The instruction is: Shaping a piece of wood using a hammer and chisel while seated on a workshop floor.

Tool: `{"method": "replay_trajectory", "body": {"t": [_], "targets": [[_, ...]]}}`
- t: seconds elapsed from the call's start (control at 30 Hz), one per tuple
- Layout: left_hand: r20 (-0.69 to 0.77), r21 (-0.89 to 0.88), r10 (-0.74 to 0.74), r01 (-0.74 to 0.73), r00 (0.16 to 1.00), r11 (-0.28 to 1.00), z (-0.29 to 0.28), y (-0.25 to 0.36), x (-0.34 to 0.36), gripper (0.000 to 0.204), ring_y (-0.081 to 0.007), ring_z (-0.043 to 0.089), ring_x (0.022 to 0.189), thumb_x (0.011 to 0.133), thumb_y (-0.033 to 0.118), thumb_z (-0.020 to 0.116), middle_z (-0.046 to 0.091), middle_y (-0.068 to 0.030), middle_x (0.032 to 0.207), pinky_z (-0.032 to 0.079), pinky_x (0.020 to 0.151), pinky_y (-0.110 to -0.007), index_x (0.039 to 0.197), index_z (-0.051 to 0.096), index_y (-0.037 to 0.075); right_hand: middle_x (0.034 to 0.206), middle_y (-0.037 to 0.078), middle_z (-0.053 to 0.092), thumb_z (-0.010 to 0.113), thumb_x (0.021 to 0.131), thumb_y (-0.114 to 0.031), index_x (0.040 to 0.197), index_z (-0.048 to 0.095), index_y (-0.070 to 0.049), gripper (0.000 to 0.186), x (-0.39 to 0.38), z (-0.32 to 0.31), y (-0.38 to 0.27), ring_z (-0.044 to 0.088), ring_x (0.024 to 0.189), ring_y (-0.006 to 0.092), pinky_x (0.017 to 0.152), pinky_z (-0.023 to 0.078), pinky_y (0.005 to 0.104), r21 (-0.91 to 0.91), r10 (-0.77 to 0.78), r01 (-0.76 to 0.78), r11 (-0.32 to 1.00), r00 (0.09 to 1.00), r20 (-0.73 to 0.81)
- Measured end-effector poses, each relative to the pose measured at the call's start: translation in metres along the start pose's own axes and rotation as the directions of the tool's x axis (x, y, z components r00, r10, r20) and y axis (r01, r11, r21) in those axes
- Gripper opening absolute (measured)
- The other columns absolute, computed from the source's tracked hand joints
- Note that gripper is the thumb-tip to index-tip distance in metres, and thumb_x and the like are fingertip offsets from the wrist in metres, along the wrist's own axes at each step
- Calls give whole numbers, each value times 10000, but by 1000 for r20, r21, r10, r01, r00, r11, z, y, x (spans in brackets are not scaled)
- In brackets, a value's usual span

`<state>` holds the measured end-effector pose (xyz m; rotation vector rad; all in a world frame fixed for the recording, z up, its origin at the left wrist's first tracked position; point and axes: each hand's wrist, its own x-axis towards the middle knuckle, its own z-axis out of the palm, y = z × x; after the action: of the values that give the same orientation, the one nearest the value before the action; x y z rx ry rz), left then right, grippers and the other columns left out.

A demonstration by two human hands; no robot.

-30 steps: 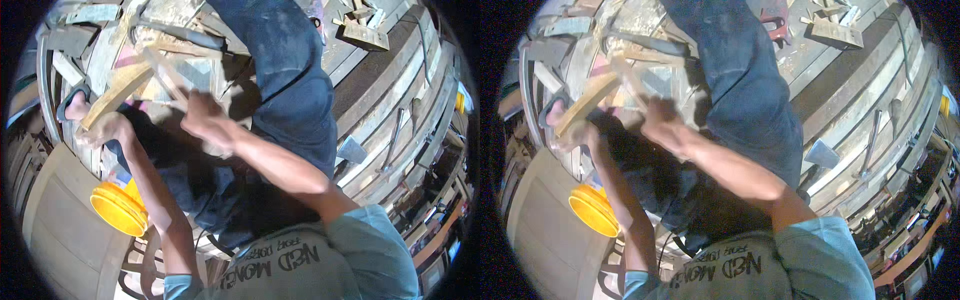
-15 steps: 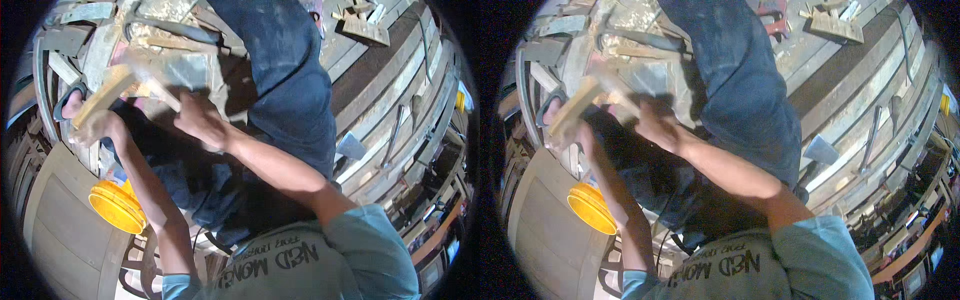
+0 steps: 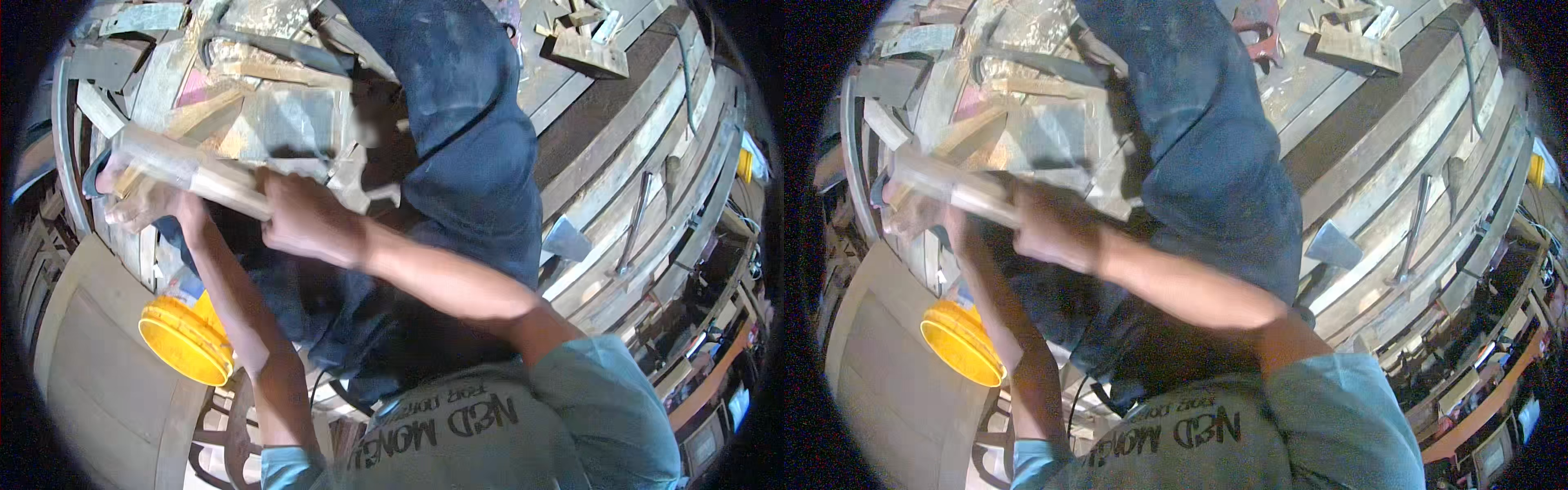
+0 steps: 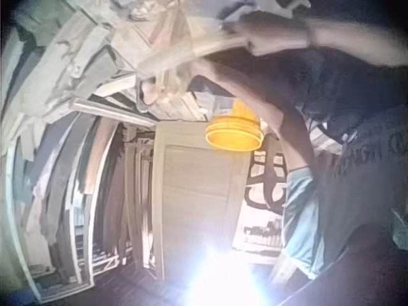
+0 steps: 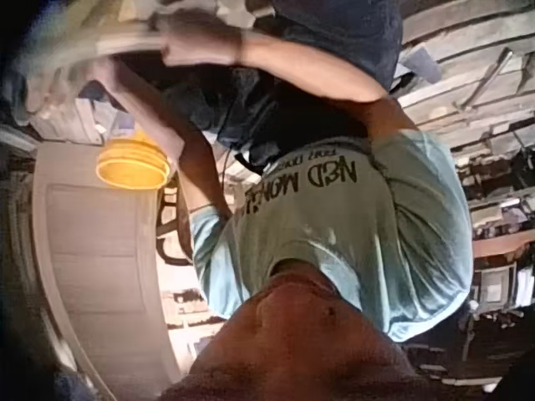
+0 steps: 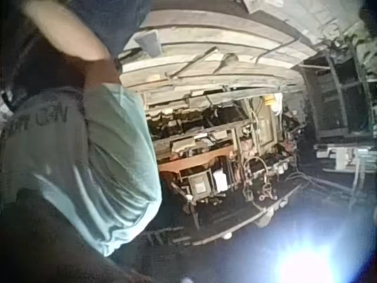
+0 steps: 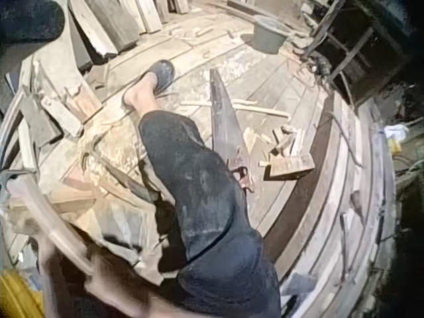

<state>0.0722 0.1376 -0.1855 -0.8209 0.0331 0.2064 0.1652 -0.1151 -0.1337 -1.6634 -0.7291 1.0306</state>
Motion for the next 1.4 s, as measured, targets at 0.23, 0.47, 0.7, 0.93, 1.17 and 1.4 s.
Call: {"method": "replay_trajectory", "body": {"t": [0.23, 0.47, 0.7, 0.93, 1.17, 1.4], "targets": [[149, 161, 68, -92, 986, 983, -4, 47, -41, 433, -220, 605, 747, 948, 378, 432, 630, -105, 889, 488, 671, -341, 1043, 598, -10, 825, 272, 641, 626, 679, -60, 1148, 521, 56, 494, 3, 30, 0, 652, 760, 391, 714, 519, 468, -137, -129, 122, 983, 991, -39], [325, 161, -213, 167, 922, 973, -10, -8, 10, 402, -217, 638, 856, 943, 353, 448, 653, -135, 977, 539, 711, -332, 1073, 599, 4, 856, 286, 632, 644, 731, -103, 1089, 496, 117, 446, 9, -1, 5, 659, 789, 376, 739, 531, 422, 183, 80, -65, 981, 994, -75], [153, 384, -455, 372, 877, 845, -5, -35, 24, 429, -194, 662, 716, 981, 283, 373, 658, -152, 914, 563, 646, -266, 1136, 522, -88, 780, 253, 636, 633, 754, -122, 1054, 503, 100, 396, 11, -20, 22, 661, 723, 339, 665, 529, 427, 203, 277, -283, 937, 959, 57], [590, -796, -388, 591, 708, -131, -11, -34, 24, 467, -205, 639, 740, 979, 344, 328, 640, -137, 910, 533, 678, -291, 1099, 538, -56, 809, 256, 639, 612, 730, -81, 1034, 538, 57, 342, 0, -33, 12, 665, 759, 346, 656, 510, 435, 335, 234, -230, 914, 972, 30], [754, -628, -376, 424, 539, -652, -3, -56, 38, 514, -215, 617, 763, 978, 404, 283, 622, -123, 907, 503, 710, -316, 1062, 553, -25, 884, 276, 640, 595, 731, -113, 1015, 525, 86, 354, 4, -2, 13, 666, 828, 366, 729, 522, 445, -50, 128, -125, 991, 990, 61], [835, -490, -310, 360, 455, -794, -2, -42, 25, 566, -226, 595, 787, 976, 464, 237, 604, -108, 904, 474, 742, -341, 1026, 568, 7, 748, 268, 625, 620, 711, -51, 1069, 519, 59, 388, -5, 13, -1, 656, 773, 378, 704, 526, 426, -41, -59, 59, 997, 998, 4]]}}
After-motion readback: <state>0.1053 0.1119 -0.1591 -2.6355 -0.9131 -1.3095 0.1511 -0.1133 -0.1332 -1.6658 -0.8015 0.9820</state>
